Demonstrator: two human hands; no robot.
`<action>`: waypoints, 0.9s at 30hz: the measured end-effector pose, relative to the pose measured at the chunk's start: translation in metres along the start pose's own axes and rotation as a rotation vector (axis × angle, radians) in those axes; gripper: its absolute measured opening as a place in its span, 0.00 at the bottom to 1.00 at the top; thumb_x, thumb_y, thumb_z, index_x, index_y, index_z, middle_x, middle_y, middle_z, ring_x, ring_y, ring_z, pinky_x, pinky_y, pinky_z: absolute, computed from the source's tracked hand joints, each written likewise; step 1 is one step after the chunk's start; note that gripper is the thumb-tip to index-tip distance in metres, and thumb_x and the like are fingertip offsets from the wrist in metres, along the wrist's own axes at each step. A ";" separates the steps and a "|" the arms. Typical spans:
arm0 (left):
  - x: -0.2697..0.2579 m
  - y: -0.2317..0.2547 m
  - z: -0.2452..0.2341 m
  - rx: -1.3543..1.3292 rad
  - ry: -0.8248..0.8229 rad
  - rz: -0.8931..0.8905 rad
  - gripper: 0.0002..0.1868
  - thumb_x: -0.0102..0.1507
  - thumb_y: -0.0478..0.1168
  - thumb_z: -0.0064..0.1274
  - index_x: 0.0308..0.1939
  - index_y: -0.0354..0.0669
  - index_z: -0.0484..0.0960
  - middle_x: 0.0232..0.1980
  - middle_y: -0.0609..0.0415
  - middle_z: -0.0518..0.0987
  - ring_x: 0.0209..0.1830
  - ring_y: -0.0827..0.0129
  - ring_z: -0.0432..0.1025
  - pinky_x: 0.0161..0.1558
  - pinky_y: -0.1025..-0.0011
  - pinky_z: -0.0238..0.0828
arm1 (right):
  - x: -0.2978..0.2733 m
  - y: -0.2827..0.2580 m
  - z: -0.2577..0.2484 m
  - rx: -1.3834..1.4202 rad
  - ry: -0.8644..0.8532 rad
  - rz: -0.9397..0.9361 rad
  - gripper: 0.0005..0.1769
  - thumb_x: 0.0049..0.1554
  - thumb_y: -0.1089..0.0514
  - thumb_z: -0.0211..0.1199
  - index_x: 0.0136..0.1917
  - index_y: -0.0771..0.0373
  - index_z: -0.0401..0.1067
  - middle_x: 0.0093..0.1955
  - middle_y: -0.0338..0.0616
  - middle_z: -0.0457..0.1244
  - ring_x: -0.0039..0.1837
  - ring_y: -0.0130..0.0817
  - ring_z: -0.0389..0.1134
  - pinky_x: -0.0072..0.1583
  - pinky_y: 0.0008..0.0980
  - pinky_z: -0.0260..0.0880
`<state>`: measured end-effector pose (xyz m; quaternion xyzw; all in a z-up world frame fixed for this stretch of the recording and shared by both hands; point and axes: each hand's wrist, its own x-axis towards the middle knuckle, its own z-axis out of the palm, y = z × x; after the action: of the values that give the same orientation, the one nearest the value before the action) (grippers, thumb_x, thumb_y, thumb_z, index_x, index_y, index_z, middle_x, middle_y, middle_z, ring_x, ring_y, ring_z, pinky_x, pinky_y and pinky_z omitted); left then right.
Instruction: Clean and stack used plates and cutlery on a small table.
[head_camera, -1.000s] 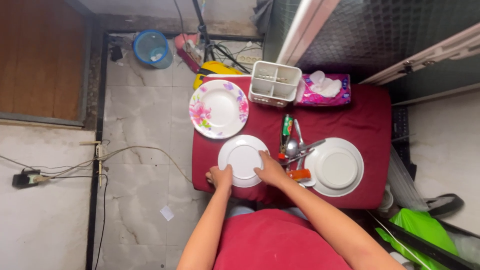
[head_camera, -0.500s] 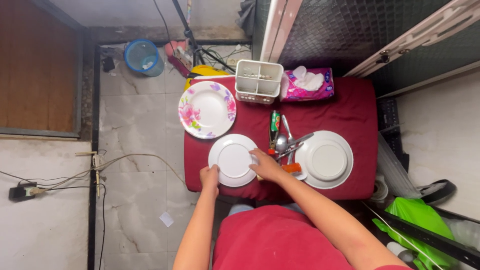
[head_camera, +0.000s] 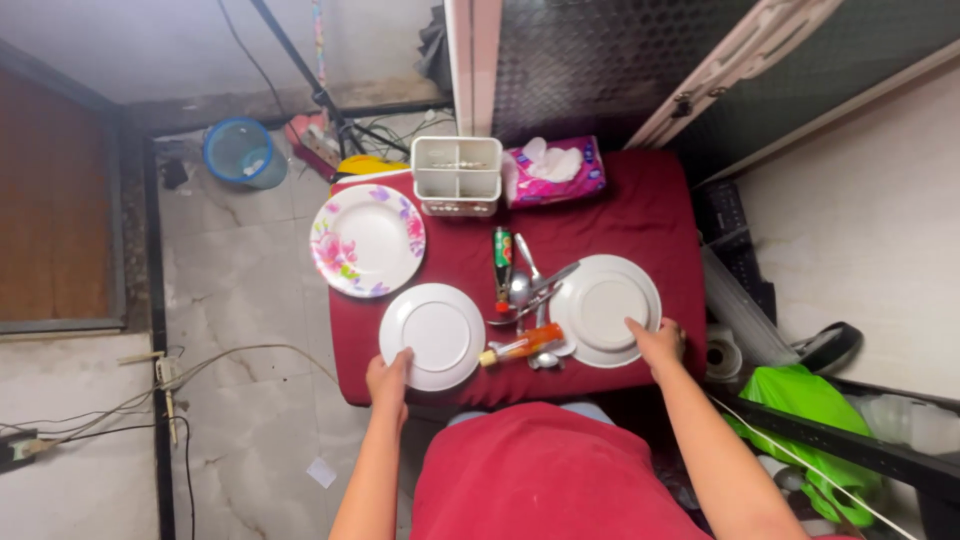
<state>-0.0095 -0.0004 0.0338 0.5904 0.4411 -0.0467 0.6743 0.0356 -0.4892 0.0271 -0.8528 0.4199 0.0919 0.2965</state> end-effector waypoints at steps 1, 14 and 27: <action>-0.003 0.000 0.001 0.004 -0.002 0.003 0.18 0.58 0.39 0.63 0.48 0.32 0.80 0.44 0.50 0.83 0.40 0.69 0.75 0.43 0.70 0.71 | 0.000 -0.004 -0.005 0.004 0.001 0.003 0.44 0.45 0.43 0.81 0.66 0.66 0.68 0.69 0.60 0.57 0.67 0.54 0.61 0.64 0.45 0.64; -0.052 0.040 0.030 0.134 0.080 0.265 0.23 0.54 0.33 0.65 0.51 0.33 0.76 0.47 0.47 0.83 0.44 0.64 0.77 0.47 0.67 0.73 | 0.034 -0.040 -0.016 -0.288 -0.291 -0.205 0.65 0.41 0.29 0.76 0.81 0.53 0.50 0.83 0.50 0.42 0.81 0.55 0.45 0.74 0.55 0.57; -0.071 0.125 0.065 0.424 0.198 0.681 0.22 0.54 0.36 0.65 0.51 0.36 0.77 0.43 0.41 0.84 0.44 0.54 0.81 0.47 0.60 0.75 | 0.042 -0.039 -0.029 -0.350 -0.329 -0.170 0.75 0.36 0.33 0.81 0.84 0.52 0.41 0.85 0.42 0.36 0.83 0.54 0.38 0.74 0.57 0.57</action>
<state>0.0551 -0.0498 0.1686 0.8302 0.2640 0.1463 0.4687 0.0893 -0.5155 0.0498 -0.8970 0.2706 0.2752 0.2154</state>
